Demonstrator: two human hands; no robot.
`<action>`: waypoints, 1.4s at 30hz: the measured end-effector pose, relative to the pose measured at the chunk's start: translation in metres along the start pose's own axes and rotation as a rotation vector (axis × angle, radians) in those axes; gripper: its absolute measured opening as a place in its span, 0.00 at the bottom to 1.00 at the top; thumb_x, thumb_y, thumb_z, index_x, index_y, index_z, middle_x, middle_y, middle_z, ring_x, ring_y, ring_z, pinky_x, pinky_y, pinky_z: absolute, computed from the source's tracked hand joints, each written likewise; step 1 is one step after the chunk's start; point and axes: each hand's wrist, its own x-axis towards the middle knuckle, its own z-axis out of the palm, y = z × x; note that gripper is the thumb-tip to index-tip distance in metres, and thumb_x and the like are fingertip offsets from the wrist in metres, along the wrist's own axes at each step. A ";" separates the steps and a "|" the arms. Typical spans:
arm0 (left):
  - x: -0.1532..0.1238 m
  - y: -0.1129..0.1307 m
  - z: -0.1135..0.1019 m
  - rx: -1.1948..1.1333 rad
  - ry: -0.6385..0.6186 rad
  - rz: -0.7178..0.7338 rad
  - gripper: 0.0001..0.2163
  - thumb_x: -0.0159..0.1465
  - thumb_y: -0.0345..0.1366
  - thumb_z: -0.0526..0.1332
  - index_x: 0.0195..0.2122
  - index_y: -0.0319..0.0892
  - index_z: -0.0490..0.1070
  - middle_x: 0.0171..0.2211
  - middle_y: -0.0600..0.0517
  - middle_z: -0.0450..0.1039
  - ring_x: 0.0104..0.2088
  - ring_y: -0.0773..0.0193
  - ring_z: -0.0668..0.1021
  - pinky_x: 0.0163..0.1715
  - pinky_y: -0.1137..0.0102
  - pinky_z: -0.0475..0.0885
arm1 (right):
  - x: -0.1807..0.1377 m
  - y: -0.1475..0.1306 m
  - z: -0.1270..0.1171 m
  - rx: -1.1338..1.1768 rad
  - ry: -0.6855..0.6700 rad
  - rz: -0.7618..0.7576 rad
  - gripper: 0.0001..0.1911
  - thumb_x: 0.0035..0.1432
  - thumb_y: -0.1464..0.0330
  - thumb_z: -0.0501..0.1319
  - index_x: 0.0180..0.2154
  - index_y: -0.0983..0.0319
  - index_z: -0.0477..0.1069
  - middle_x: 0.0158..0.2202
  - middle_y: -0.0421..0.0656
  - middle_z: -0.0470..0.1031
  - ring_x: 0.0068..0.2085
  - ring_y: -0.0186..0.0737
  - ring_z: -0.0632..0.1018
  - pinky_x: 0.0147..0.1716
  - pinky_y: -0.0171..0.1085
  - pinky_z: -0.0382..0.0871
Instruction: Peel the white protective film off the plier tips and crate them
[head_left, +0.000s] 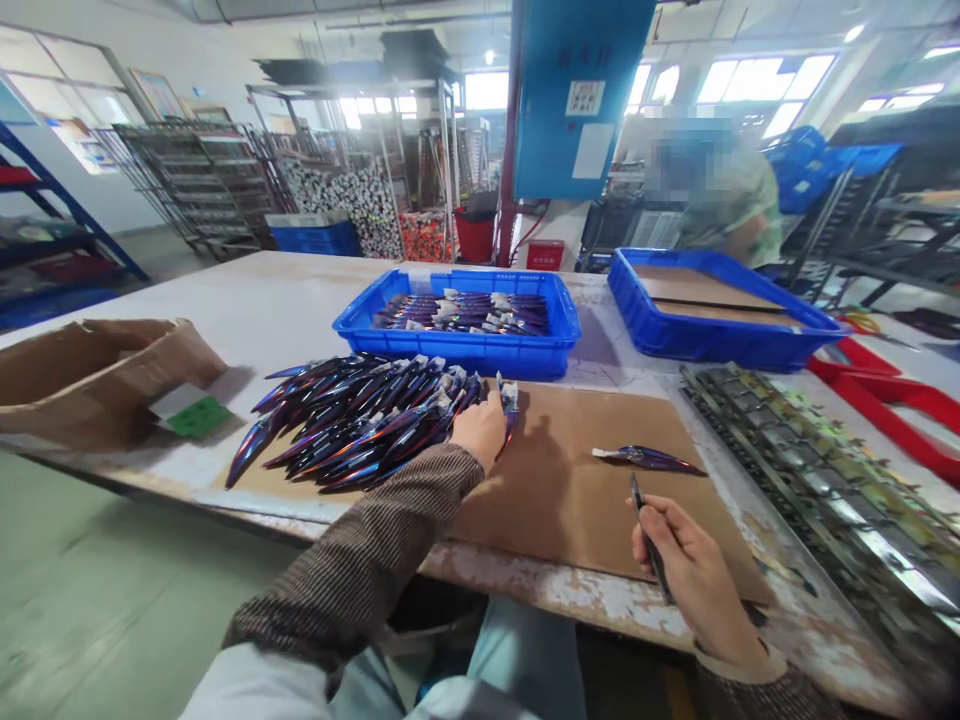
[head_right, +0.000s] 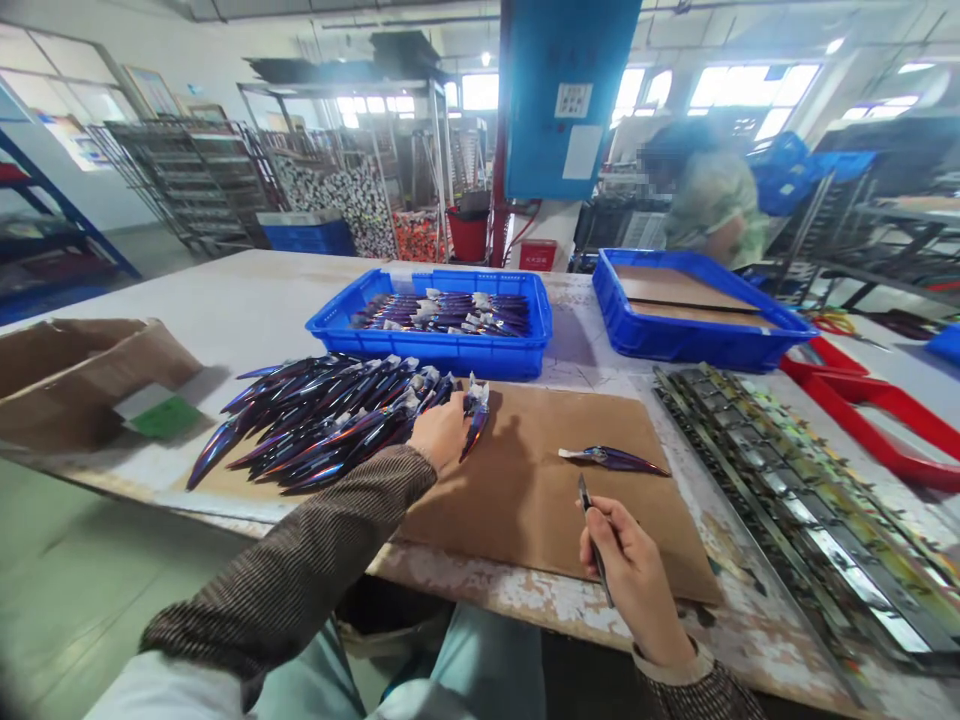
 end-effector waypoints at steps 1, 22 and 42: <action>0.014 0.003 0.000 0.030 0.005 -0.009 0.15 0.71 0.38 0.59 0.54 0.36 0.69 0.48 0.41 0.77 0.48 0.52 0.80 0.49 0.55 0.73 | 0.001 0.002 -0.003 -0.020 0.013 -0.012 0.21 0.68 0.51 0.55 0.45 0.62 0.69 0.22 0.36 0.70 0.22 0.37 0.72 0.21 0.34 0.69; -0.039 0.070 0.074 -0.529 -0.235 0.251 0.09 0.63 0.35 0.61 0.42 0.41 0.78 0.34 0.47 0.82 0.37 0.55 0.82 0.41 0.64 0.74 | 0.109 0.025 -0.060 -0.877 -0.028 -0.043 0.09 0.65 0.63 0.65 0.40 0.63 0.75 0.41 0.43 0.79 0.43 0.45 0.79 0.47 0.49 0.71; -0.115 0.011 0.062 -1.539 -0.182 -0.608 0.09 0.54 0.41 0.69 0.29 0.42 0.73 0.24 0.52 0.75 0.26 0.60 0.79 0.28 0.69 0.76 | -0.033 -0.021 0.085 0.170 -0.249 0.058 0.20 0.61 0.55 0.65 0.47 0.59 0.62 0.34 0.37 0.71 0.28 0.33 0.72 0.28 0.32 0.68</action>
